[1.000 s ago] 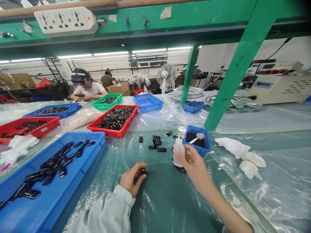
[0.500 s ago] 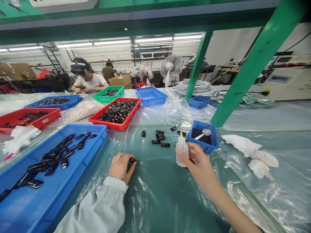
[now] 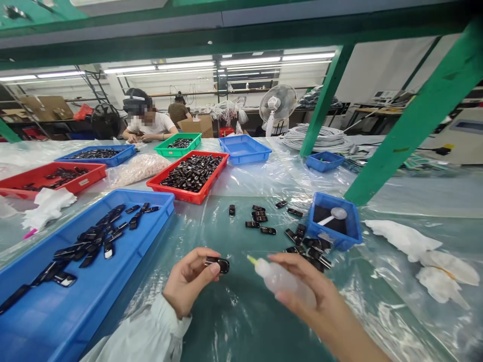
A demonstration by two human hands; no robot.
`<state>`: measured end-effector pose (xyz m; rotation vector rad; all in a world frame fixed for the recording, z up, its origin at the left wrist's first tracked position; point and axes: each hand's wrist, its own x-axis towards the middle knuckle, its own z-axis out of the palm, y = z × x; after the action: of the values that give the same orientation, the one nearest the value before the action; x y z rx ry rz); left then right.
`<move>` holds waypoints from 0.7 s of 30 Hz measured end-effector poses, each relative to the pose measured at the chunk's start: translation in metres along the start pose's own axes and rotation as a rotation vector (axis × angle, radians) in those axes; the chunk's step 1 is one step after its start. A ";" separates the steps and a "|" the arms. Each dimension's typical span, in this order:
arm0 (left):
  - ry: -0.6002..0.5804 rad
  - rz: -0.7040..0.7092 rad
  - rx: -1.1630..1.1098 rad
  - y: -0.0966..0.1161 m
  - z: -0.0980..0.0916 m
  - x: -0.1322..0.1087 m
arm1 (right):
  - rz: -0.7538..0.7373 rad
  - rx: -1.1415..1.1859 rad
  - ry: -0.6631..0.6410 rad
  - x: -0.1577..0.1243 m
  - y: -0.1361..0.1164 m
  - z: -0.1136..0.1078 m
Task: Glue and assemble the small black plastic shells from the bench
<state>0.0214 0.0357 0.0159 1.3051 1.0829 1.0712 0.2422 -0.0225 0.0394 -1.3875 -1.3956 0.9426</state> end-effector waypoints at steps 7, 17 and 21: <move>0.011 0.010 -0.124 0.019 -0.004 -0.011 | 0.040 -0.007 0.025 -0.013 0.000 0.010; -0.011 -0.069 -0.237 0.023 0.001 -0.019 | 0.122 -0.081 0.071 -0.016 0.007 0.008; -0.009 -0.064 -0.234 0.024 0.001 -0.020 | 0.097 -0.174 0.100 -0.017 0.011 0.006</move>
<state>0.0194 0.0158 0.0394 1.0811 0.9551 1.1074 0.2380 -0.0382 0.0259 -1.6227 -1.3709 0.8170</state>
